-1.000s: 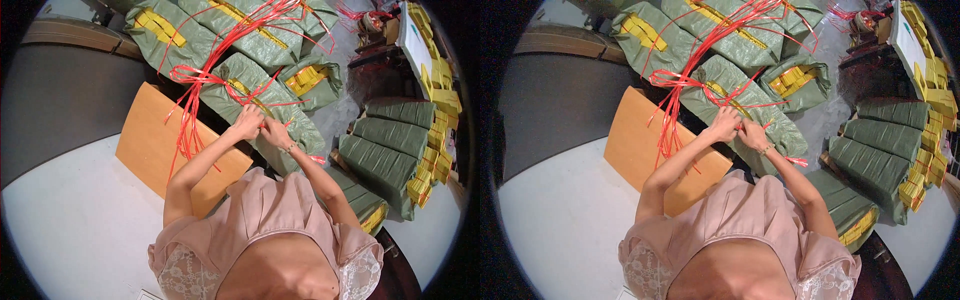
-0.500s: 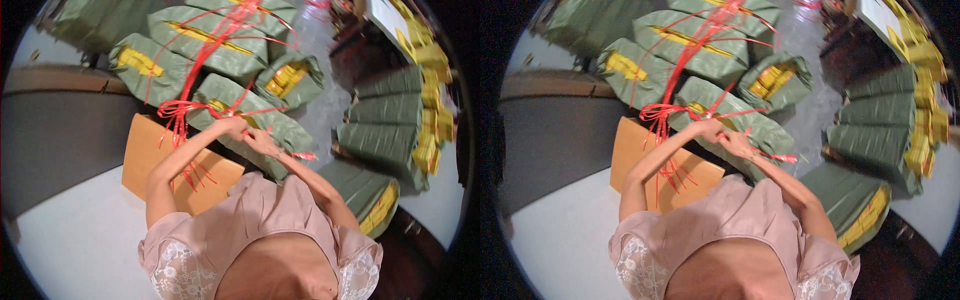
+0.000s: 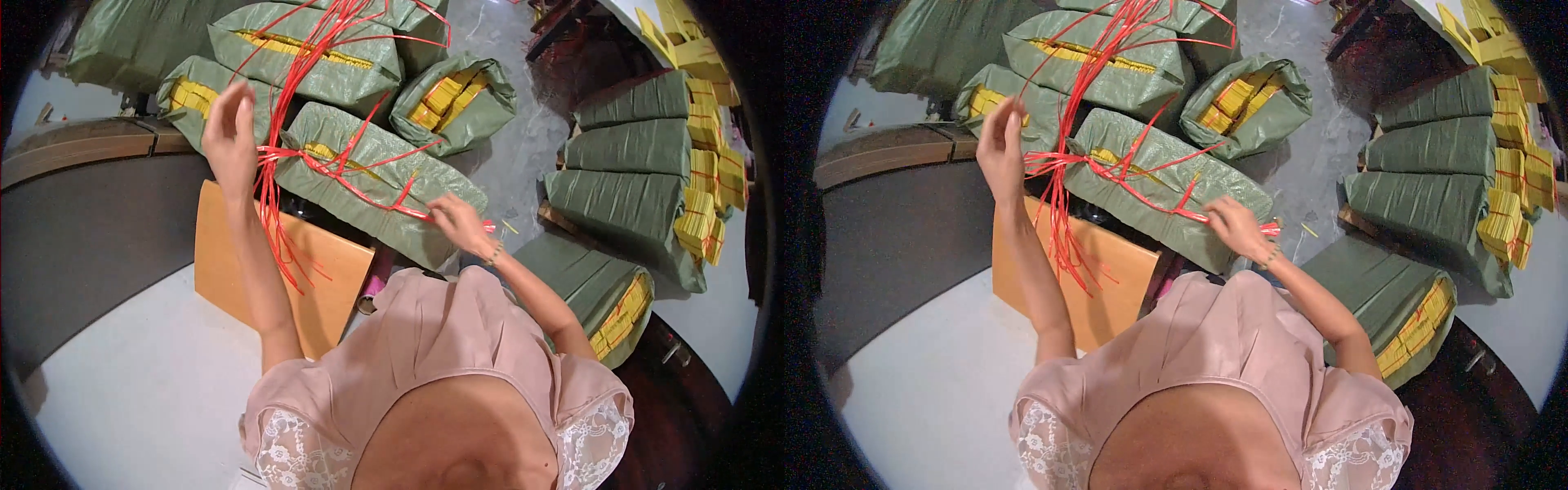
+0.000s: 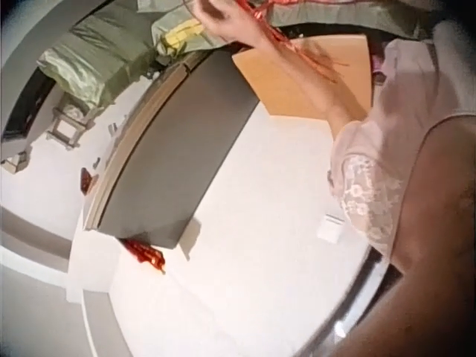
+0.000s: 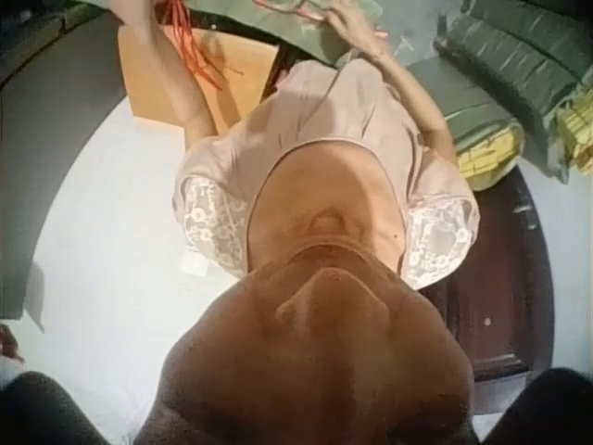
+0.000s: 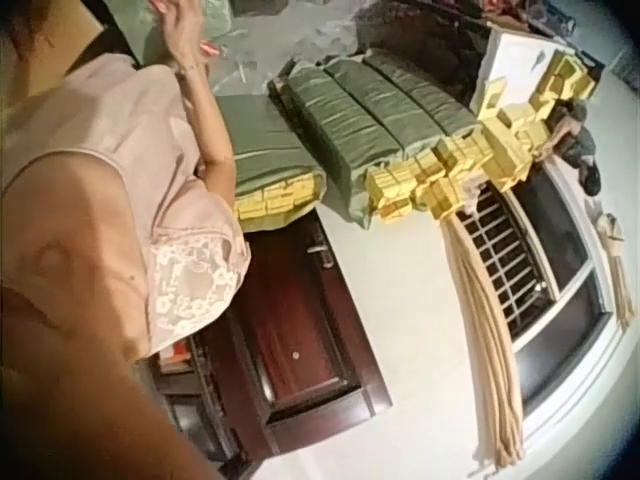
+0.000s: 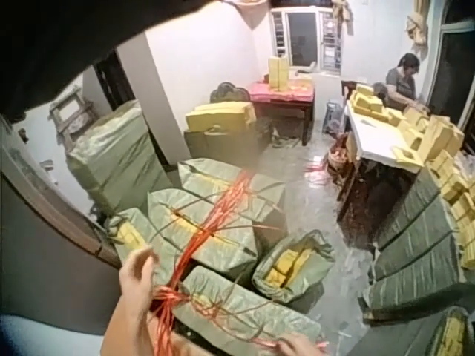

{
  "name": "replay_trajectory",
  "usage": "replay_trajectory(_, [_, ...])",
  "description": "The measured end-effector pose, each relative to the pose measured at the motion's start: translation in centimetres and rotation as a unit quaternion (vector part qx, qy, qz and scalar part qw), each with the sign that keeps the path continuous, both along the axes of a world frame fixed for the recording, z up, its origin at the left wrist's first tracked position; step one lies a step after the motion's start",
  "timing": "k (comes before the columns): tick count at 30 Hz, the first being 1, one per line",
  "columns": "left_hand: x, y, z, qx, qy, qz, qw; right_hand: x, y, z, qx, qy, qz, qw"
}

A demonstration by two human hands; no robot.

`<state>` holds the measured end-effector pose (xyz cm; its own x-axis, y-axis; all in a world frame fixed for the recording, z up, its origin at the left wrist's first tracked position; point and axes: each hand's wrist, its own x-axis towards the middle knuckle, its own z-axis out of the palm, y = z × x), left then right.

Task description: Tying red plastic strings to secure green woven bags and packing yellow paper items into bags.

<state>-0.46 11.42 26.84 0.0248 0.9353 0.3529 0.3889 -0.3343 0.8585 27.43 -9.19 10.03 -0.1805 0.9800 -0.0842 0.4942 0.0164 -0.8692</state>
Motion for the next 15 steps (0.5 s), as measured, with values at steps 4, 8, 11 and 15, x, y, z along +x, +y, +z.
replay_trajectory(4, [1.0, -11.3, -4.2, -0.129, -0.034, 0.072, 0.988, 6.6, -4.9, -1.1, -0.094, 0.01, -0.036, 0.995])
replay_trajectory(8, [8.1, -25.3, -13.3, -0.305, -0.117, 0.154, 0.932, 15.1, -10.5, -6.7, -0.146, -0.092, 0.004, 0.985])
replay_trajectory(11, [17.7, -32.1, -15.4, -0.408, -0.13, 0.113, 0.897, 22.3, -13.4, -10.8, -0.217, -0.158, 0.018, 0.963])
replay_trajectory(15, [29.8, -31.9, -11.6, -0.477, -0.07, -0.077, 0.873, 30.9, -15.7, -12.1, -0.254, -0.212, 0.0, 0.944])
